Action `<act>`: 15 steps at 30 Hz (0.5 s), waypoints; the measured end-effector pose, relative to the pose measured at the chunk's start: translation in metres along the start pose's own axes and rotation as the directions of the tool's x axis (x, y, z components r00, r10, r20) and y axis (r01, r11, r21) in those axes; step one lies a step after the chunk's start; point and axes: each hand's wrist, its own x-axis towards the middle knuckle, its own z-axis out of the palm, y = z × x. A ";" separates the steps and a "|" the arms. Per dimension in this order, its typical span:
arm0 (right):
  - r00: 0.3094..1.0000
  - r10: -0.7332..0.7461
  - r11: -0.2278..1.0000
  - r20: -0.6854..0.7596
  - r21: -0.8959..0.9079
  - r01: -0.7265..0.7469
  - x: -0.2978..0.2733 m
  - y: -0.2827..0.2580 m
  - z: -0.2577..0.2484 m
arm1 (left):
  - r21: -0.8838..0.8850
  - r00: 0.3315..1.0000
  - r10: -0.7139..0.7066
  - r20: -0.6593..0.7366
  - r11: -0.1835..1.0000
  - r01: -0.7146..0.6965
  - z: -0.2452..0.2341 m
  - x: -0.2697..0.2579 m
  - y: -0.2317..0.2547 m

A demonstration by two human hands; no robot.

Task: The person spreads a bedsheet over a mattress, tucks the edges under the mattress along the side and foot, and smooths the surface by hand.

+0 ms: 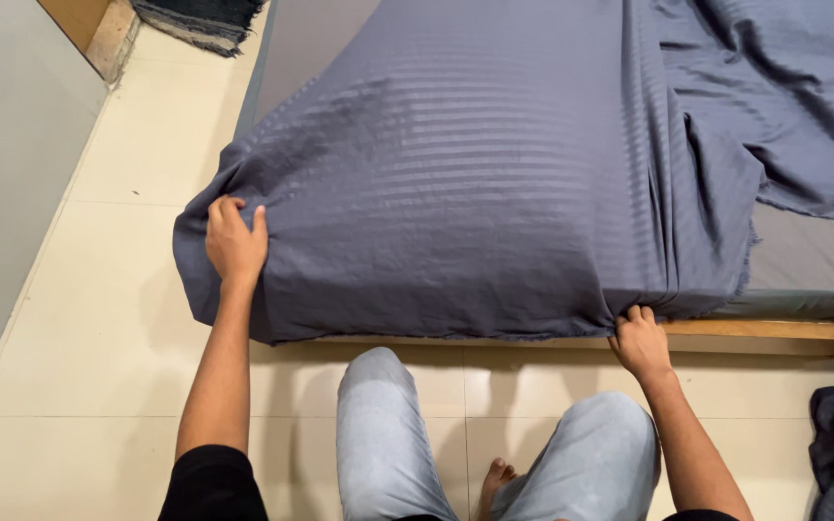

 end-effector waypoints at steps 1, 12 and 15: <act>1.000 0.018 0.998 -0.016 0.055 -0.017 -0.003 -0.001 0.000 | -0.001 1.000 0.002 0.003 1.000 -0.002 0.001 -0.001 -0.002; 0.996 -0.014 0.996 0.084 0.093 0.007 -0.013 -0.006 -0.034 | 0.189 0.991 0.130 0.033 0.973 -0.134 -0.018 -0.006 -0.028; 0.999 -0.026 0.992 0.046 0.127 0.020 -0.030 -0.006 -0.036 | 0.176 0.976 0.219 0.008 0.960 -0.217 -0.021 -0.001 -0.025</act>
